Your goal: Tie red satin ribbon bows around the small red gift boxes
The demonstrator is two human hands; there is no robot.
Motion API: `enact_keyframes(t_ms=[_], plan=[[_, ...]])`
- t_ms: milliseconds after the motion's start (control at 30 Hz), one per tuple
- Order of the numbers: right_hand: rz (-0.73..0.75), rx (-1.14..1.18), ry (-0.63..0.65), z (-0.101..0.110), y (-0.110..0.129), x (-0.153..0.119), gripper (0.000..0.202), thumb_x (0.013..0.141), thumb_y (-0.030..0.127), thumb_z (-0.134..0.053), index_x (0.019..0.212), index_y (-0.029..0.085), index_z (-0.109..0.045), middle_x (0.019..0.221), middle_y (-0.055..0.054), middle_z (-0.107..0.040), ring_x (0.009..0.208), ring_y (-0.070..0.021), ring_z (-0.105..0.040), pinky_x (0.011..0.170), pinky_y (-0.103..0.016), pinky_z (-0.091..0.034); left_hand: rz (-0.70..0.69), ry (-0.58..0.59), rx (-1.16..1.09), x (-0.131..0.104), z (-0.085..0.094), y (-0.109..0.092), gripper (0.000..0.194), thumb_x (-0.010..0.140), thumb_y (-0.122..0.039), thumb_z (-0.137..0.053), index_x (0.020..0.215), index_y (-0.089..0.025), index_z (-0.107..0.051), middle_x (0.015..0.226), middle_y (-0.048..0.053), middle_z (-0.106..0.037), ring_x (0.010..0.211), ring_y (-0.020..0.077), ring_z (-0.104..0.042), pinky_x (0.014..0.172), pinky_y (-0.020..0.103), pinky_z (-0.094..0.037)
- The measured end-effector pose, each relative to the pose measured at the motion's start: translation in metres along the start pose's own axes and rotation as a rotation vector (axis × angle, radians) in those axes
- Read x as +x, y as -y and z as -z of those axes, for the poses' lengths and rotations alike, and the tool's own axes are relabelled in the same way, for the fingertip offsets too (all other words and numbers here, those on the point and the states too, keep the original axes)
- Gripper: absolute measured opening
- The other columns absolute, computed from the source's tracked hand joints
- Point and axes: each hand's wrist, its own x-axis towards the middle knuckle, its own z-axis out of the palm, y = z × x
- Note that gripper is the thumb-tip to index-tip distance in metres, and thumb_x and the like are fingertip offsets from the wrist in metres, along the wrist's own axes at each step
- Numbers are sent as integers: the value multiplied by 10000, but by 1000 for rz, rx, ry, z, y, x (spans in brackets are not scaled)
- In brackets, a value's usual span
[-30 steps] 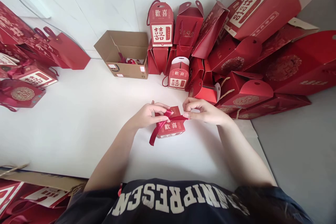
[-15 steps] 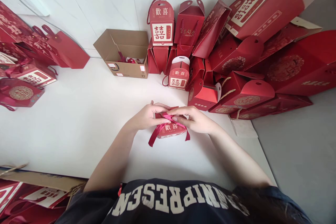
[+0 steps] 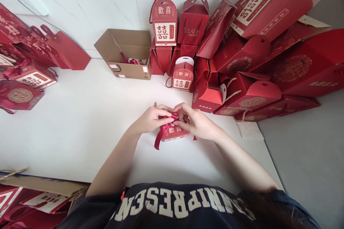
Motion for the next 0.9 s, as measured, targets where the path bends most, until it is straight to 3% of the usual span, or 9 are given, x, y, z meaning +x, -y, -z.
enact_keyframes(t_ms=[133,233,533,600,733,900], plan=[[-18,-22,-80,-1,-7,3,185,891,376,-628,988,218,-631,800,-3,-612,678,-136,-546,643,-267,-433,-12,-1,14,0,0,3,151,885,-322,-616,873,-210,-716,1141,50,-702,1114,214,-622,1204,519,67],[-12,37,-133,-5,-12,6,141,910,321,-600,877,204,-673,864,-33,-638,711,-137,-557,681,-274,-451,-18,-3,33,-1,0,2,138,882,-320,-615,860,-198,-674,1109,43,-711,1088,209,-632,1188,546,103],[-31,85,-173,-9,-12,8,146,903,331,-612,874,207,-683,845,-29,-654,689,-139,-540,656,-276,-444,-22,-7,117,-2,1,-4,154,872,-337,-610,812,-204,-661,1103,29,-705,1072,207,-641,1201,539,93],[-5,79,-176,-8,-12,8,127,903,308,-612,865,205,-676,830,-27,-651,683,-138,-537,660,-276,-445,-12,-13,80,-3,0,-5,145,861,-344,-627,829,-202,-633,1025,26,-725,994,204,-673,1197,559,84],[21,37,-143,0,-11,6,118,913,281,-596,848,205,-658,836,-21,-650,728,-142,-566,670,-265,-442,7,-28,-46,-5,0,-5,176,860,-340,-631,820,-209,-520,797,-1,-737,842,181,-702,1199,571,27],[3,76,-63,5,-7,5,185,872,378,-659,957,213,-664,921,-29,-688,798,-163,-602,750,-293,-469,16,-16,-58,-4,0,-5,198,866,-314,-604,776,-203,-467,844,15,-746,827,171,-699,1201,559,3]])
